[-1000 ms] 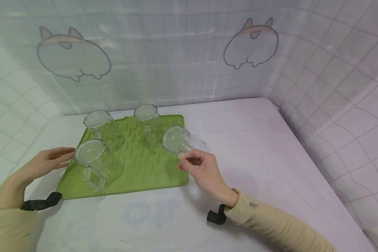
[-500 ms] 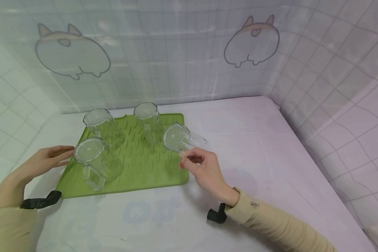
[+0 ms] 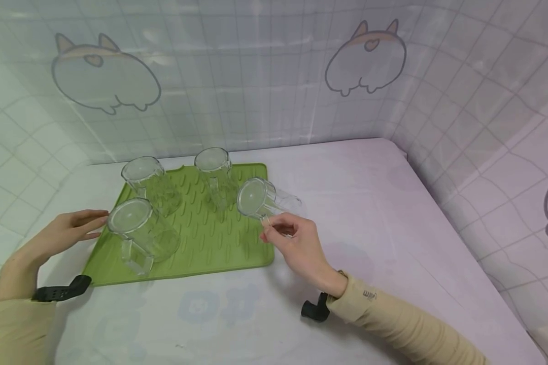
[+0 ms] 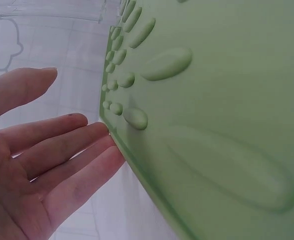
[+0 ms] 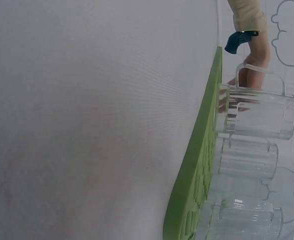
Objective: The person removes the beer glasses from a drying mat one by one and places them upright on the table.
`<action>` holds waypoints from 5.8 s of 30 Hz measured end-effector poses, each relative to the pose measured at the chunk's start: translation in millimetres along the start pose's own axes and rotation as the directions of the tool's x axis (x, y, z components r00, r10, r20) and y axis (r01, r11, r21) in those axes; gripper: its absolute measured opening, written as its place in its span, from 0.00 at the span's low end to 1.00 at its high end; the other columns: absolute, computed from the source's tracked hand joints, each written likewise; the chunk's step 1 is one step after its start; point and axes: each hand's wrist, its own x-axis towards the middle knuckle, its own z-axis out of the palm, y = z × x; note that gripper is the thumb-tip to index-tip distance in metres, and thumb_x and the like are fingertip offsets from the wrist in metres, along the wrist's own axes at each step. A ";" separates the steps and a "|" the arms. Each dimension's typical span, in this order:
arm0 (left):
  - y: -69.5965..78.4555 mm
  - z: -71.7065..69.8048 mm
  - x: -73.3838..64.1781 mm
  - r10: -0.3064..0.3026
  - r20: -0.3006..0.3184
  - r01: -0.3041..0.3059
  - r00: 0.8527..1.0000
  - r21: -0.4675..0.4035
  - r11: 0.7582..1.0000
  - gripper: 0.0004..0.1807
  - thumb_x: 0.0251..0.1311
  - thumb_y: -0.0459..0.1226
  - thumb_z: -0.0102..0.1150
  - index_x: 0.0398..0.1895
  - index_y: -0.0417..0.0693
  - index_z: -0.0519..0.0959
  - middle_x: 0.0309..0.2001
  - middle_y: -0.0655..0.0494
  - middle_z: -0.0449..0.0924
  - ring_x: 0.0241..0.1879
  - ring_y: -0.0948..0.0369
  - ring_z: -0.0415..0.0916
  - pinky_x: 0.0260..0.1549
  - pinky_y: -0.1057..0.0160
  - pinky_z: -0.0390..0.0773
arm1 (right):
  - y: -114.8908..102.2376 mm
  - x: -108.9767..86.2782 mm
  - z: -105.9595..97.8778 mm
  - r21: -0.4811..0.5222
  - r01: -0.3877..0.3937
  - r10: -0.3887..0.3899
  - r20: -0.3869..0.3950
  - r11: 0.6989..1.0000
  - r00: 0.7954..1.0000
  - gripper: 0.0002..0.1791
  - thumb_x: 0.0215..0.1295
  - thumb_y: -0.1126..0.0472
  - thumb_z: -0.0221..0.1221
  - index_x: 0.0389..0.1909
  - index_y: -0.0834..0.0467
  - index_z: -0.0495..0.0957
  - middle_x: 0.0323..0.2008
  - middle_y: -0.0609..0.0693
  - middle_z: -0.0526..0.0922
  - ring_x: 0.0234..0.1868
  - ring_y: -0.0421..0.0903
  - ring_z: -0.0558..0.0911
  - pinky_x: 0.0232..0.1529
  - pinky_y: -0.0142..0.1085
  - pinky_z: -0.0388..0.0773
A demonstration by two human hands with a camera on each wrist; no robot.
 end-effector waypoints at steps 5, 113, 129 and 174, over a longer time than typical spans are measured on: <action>2.4 -0.4 -0.1 0.008 -0.009 -0.008 1.000 -0.006 1.000 0.35 0.69 0.52 0.42 0.67 0.33 0.60 0.63 0.34 0.64 0.45 0.74 0.74 0.39 0.79 0.74 | -1.2 0.0 -0.9 0.003 0.003 -0.003 0.004 1.000 1.000 0.04 0.63 0.63 0.59 0.36 0.59 0.81 0.29 0.55 0.84 0.33 0.50 0.84 0.41 0.41 0.84; 239.5 99.4 -4.2 0.358 -0.160 -0.367 0.920 -0.027 0.930 0.36 0.52 0.59 0.61 0.63 0.55 0.69 0.57 0.64 0.75 0.56 0.60 0.74 0.57 0.57 0.75 | -29.0 -4.3 6.0 -0.120 0.045 -0.047 -0.014 0.992 0.999 0.04 0.63 0.69 0.58 0.34 0.63 0.81 0.27 0.57 0.84 0.34 0.49 0.82 0.43 0.40 0.82; 254.3 120.5 10.5 0.338 -0.169 -0.356 0.926 -0.098 0.929 0.41 0.47 0.61 0.65 0.63 0.57 0.68 0.59 0.60 0.74 0.56 0.59 0.74 0.55 0.60 0.76 | -29.9 -4.5 5.8 -0.117 0.054 -0.055 -0.006 0.992 0.998 0.04 0.63 0.68 0.58 0.33 0.61 0.81 0.27 0.56 0.84 0.34 0.48 0.82 0.42 0.38 0.81; 269.4 148.0 22.6 0.306 -0.230 -0.343 0.924 -0.142 0.929 0.44 0.43 0.60 0.68 0.63 0.53 0.67 0.56 0.62 0.73 0.51 0.58 0.77 0.48 0.65 0.80 | 2.6 -3.7 5.9 -0.240 0.235 -0.213 0.113 0.942 0.971 0.11 0.56 0.71 0.58 0.31 0.51 0.81 0.27 0.43 0.83 0.29 0.39 0.81 0.27 0.34 0.81</action>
